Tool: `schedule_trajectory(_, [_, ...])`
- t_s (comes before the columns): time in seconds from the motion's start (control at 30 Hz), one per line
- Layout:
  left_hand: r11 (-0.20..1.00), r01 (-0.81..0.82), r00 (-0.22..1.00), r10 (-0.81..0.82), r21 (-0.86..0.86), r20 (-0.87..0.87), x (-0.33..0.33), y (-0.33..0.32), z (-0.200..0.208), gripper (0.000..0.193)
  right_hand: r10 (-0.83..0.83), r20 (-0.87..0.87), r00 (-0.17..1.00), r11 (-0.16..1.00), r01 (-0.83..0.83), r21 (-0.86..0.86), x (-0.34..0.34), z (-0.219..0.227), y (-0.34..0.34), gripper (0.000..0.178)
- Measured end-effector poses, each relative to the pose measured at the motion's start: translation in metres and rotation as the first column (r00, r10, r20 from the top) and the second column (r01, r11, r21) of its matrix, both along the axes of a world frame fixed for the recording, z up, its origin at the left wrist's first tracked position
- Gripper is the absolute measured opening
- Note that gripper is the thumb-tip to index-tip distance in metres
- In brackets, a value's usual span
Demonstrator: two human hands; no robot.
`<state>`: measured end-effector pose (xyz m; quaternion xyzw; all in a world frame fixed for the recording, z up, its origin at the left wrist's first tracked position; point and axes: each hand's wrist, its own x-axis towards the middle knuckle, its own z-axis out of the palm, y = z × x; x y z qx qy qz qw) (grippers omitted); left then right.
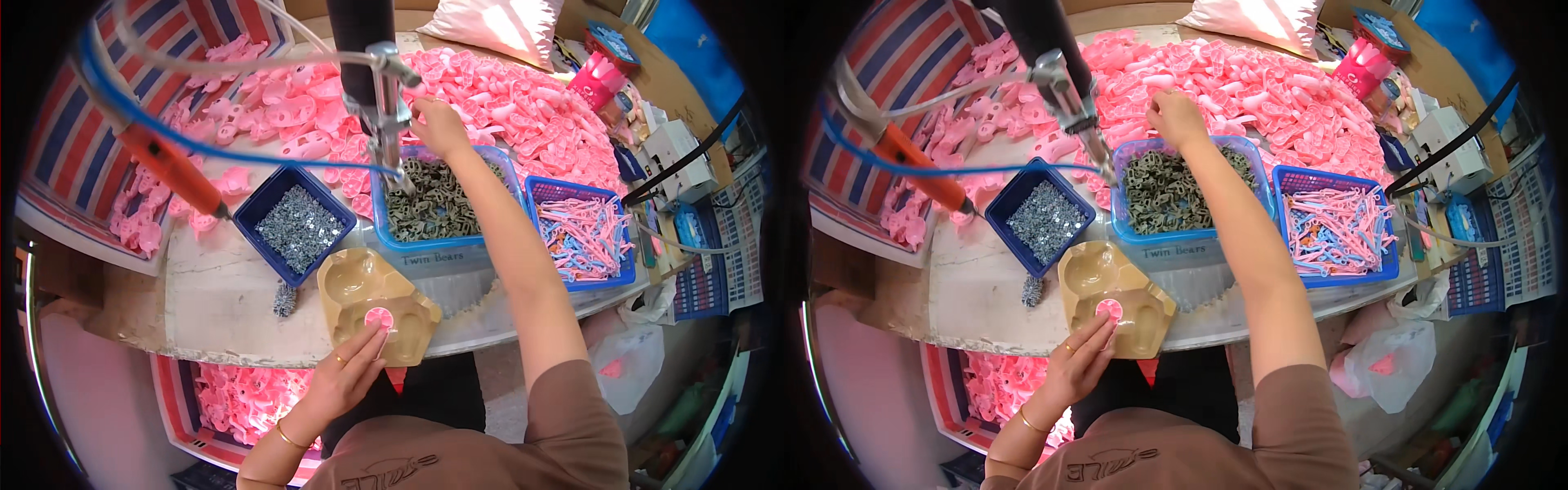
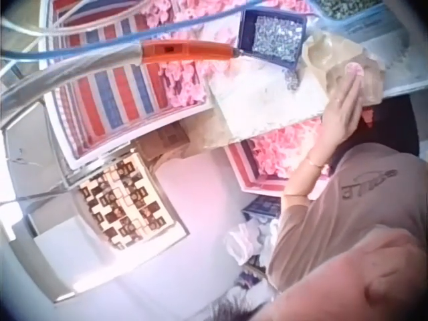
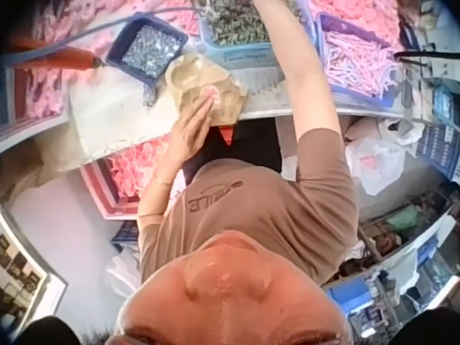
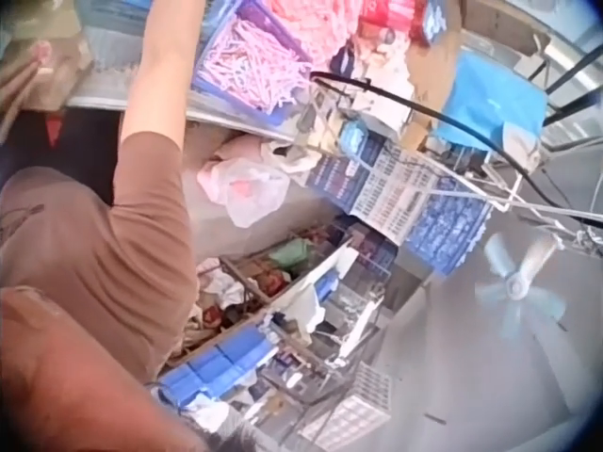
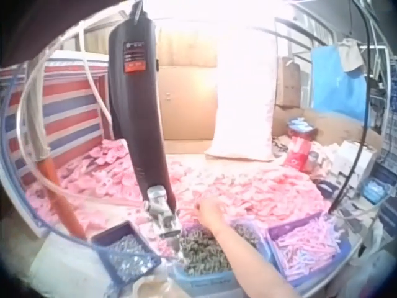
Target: Assembling pink plastic toy components by adding small parts and using an electric screwdriver.
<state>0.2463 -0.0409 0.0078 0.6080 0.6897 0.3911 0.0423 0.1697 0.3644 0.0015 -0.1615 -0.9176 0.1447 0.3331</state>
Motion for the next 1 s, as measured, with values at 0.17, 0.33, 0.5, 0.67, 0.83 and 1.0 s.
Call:
schedule_trajectory(0.17, [0.999, -0.035, 0.997, 0.035, -0.002, 0.07, 0.005, -0.006, -0.004, 0.048, 0.12, -0.045, 0.992, 0.993, -0.12, 0.01, 0.046, 0.014, -0.016, 0.022])
schedule_trajectory(0.33, [0.997, -0.078, 0.997, 0.078, 0.023, -0.016, 0.001, -0.012, -0.01, 0.043, 0.175, -0.084, 0.981, 0.926, -0.193, -0.325, 0.091, 0.029, -0.059, 0.028])
schedule_trajectory(0.5, [0.997, -0.044, 0.991, 0.052, 0.067, -0.121, 0.003, -0.011, -0.014, 0.043, 0.413, 0.016, 0.91, 0.569, -0.245, -0.785, 0.137, 0.043, -0.109, 0.021])
schedule_trajectory(0.67, [0.999, -0.036, 0.982, 0.039, 0.022, -0.186, 0.024, 0.009, -0.031, 0.039, 0.433, 0.104, 0.895, 0.442, -0.11, -0.89, 0.159, 0.047, -0.154, 0.025])
schedule_trajectory(0.83, [0.996, -0.087, 0.982, 0.08, -0.035, -0.169, 0.028, 0.019, -0.033, 0.043, 0.45, 0.108, 0.886, 0.412, -0.1, -0.906, 0.164, 0.038, -0.167, 0.025])
schedule_trajectory(1.0, [0.995, 0.0, 0.979, 0.02, 0.098, -0.204, 0.027, -0.013, -0.03, 0.037, 0.559, 0.041, 0.828, 0.532, -0.321, -0.784, 0.159, 0.017, -0.198, 0.022])
